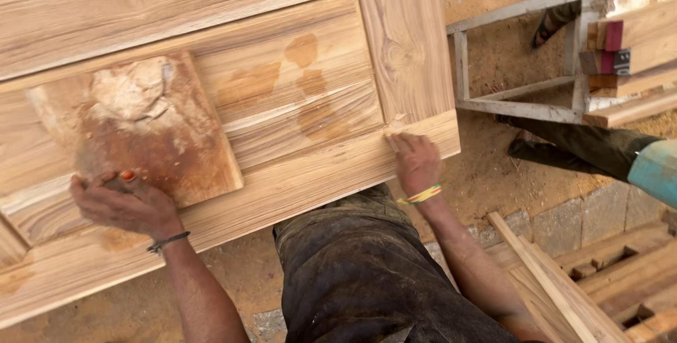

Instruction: The person sands a large wooden panel using a sanding block held in the right hand. They move the block across the flat surfaces and along the edges of the panel, occasionally adjusting their position and the panel's orientation to reach different areas.

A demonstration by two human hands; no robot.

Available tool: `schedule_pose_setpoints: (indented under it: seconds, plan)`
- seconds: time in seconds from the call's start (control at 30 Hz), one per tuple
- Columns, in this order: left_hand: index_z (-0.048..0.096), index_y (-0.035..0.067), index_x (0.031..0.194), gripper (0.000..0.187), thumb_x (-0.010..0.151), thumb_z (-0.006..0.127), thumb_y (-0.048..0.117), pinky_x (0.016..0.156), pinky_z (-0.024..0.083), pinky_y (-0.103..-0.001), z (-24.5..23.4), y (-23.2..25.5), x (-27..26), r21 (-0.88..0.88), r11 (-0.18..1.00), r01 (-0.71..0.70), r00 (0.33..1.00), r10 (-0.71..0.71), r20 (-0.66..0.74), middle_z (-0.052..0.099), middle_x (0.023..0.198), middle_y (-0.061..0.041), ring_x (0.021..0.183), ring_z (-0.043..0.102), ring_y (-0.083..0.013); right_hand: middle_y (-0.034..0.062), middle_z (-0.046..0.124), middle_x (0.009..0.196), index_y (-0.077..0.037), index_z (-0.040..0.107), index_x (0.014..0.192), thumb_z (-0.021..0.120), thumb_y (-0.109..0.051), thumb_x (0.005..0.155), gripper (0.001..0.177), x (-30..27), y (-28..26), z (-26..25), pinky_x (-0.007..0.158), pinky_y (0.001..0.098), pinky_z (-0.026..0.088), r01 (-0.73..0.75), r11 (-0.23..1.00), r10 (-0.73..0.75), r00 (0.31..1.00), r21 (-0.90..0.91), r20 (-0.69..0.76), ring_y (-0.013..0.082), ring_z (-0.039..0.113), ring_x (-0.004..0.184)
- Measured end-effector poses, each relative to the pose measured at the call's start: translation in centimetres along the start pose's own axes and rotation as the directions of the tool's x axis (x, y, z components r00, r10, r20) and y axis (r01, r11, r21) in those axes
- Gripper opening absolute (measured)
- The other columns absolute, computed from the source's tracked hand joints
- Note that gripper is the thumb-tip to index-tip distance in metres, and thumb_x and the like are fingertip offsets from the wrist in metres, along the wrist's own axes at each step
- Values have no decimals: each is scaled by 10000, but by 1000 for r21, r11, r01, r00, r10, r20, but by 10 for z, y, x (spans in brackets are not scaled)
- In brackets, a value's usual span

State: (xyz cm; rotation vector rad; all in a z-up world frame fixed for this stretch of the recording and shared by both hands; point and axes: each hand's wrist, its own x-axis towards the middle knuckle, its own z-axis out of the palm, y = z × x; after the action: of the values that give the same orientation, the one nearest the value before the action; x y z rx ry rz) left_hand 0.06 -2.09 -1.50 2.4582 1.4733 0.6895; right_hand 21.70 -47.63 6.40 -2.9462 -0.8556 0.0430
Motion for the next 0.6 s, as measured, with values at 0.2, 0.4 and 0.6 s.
schedule_pose_setpoints:
  seconds: [0.2,0.4,0.6]
  plan:
    - [609,70,1197,807,1097,204,760,1179,330,-668,0,18,-17,10,1000,23,1000,-23,-20,447,1557,-234,1435,454,-407,93,737,1145,-95,752,1220,742,-13,915,316,19,24,6,807,383,525,49,999,-49,994,4,-99,235,654,989]
    - [569,52,1174,807,1055,280,797,1189,347,-662,-15,54,-44,-55,998,38,997,-34,63,408,1605,-216,1448,434,-389,84,745,1154,-89,753,1178,688,-5,815,378,-4,7,-1,798,403,522,182,983,-181,983,29,-39,253,651,987]
    - [552,56,1348,842,1038,340,810,1192,327,-667,-5,61,-67,-18,1000,16,999,-15,35,384,1620,-195,1471,397,-400,71,705,1200,-88,741,1191,681,-4,904,305,-4,37,-3,829,392,512,169,984,-169,986,48,-14,239,643,1075]
